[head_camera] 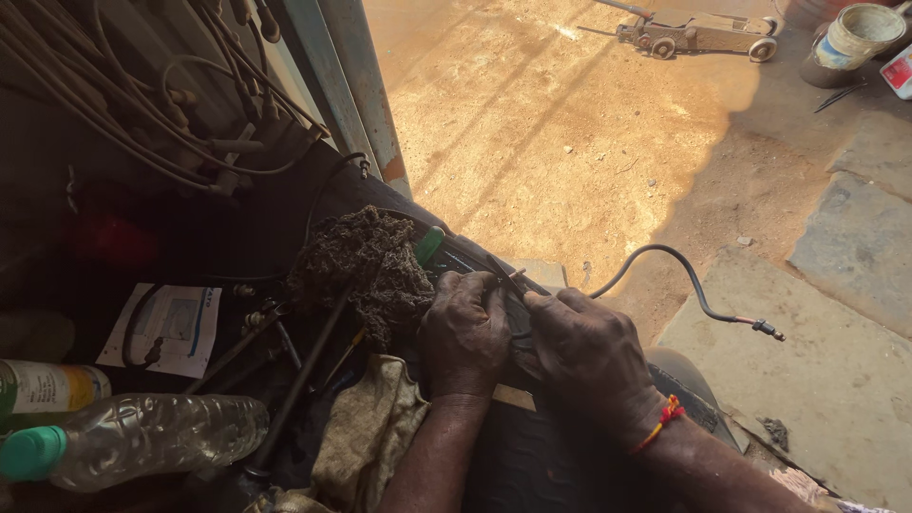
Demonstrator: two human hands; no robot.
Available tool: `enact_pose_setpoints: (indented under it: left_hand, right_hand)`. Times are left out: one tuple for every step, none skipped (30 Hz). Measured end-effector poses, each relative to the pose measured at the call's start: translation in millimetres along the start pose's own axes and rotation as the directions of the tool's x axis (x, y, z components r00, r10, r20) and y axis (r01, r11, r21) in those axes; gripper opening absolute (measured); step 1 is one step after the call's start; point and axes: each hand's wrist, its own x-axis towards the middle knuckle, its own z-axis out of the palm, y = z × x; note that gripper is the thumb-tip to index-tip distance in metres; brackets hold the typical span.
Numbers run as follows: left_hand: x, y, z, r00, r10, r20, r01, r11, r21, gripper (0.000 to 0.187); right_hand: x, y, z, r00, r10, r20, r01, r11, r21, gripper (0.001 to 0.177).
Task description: The person cleans a black flexible hose and a metal connector by hand using a small tool to scrape off debris and a cloth to wipe the surfaces.
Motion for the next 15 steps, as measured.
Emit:
enact_pose_setpoints:
  left_hand:
    - [-0.5, -0.1, -1.2, 1.0, 0.011, -0.003, -0.011, 1.0, -0.006, 0.012]
    - [-1.0, 0.3, -1.3, 1.0, 0.004, 0.001, -0.004, 1.0, 0.0, 0.013]
    - [-1.2, 0.7, -1.2, 1.0, -0.002, 0.005, 0.002, 1.0, 0.005, 0.013]
    - [-1.6, 1.1, -0.9, 1.0, -0.01, 0.008, 0.01, 1.0, 0.011, 0.014]
    - [-1.4, 1.2, -0.6, 1.0, -0.001, 0.0, 0.001, 1.0, 0.02, 0.014]
    - [-0.8, 0.9, -0.3, 1.0, 0.007, -0.008, -0.007, 1.0, 0.029, 0.014]
    - [0.0, 0.4, 0.0, 1.0, 0.015, -0.017, -0.014, 0.999, 0.039, 0.014]
    - [0.5, -0.5, -0.3, 1.0, 0.006, -0.009, -0.006, 0.999, 0.034, 0.015]
    - [0.8, -1.3, -0.4, 1.0, -0.002, -0.002, 0.002, 1.0, 0.028, 0.016]
    - [-0.6, -1.4, 0.2, 1.0, -0.01, 0.012, 0.009, 1.0, 0.022, 0.017]
    - [-2.3, -1.1, 0.6, 1.0, -0.011, 0.01, 0.011, 1.0, 0.023, 0.017]
    - [-1.1, -0.1, 0.9, 1.0, -0.005, 0.002, 0.005, 1.0, 0.024, 0.016]
    - [0.1, 1.1, 0.9, 1.0, 0.001, -0.005, -0.001, 1.0, 0.024, 0.016]
    - [0.9, 1.6, 0.2, 1.0, 0.003, -0.006, -0.003, 1.0, 0.028, 0.016]
    - [1.7, 2.0, -0.9, 1.0, 0.006, -0.008, -0.006, 0.999, 0.032, 0.016]
  right_hand:
    - [3.8, 0.9, 2.6, 1.0, 0.015, 0.005, -0.015, 1.0, 0.0, 0.018]
    - [5.7, 2.3, 3.2, 1.0, 0.012, -0.006, -0.012, 1.0, 0.015, 0.019]
    - [6.4, 3.5, 3.2, 1.0, 0.01, -0.017, -0.009, 0.999, 0.03, 0.02]
    - [5.9, 4.6, 2.3, 1.0, 0.007, -0.027, -0.006, 0.999, 0.046, 0.021]
    - [3.5, 4.7, 1.1, 0.998, 0.035, -0.051, -0.032, 0.998, 0.051, 0.02]
    - [0.0, 4.3, -0.7, 0.995, 0.061, -0.074, -0.057, 0.997, 0.057, 0.02]
    - [-2.0, 4.5, -2.1, 0.991, 0.088, -0.096, -0.082, 0.995, 0.064, 0.019]
    - [-4.1, 4.4, -2.8, 0.992, 0.089, -0.095, -0.083, 0.994, 0.066, 0.019]
    - [-6.5, 4.3, -3.6, 0.992, 0.089, -0.093, -0.083, 0.994, 0.069, 0.02]
    - [-9.9, 4.1, -4.6, 0.991, 0.096, -0.091, -0.09, 0.994, 0.068, 0.02]
    - [-12.3, 3.6, -4.6, 0.992, 0.095, -0.082, -0.089, 0.994, 0.07, 0.02]
    - [-11.4, 3.6, -3.6, 0.993, 0.089, -0.081, -0.084, 0.994, 0.07, 0.02]
    - [-10.4, 3.6, -3.2, 0.993, 0.084, -0.079, -0.078, 0.994, 0.071, 0.021]
    - [-9.7, 3.0, -2.5, 0.994, 0.064, -0.087, -0.059, 0.996, 0.059, 0.02]
    - [-9.2, 2.2, -1.7, 0.994, 0.045, -0.095, -0.041, 0.998, 0.047, 0.02]
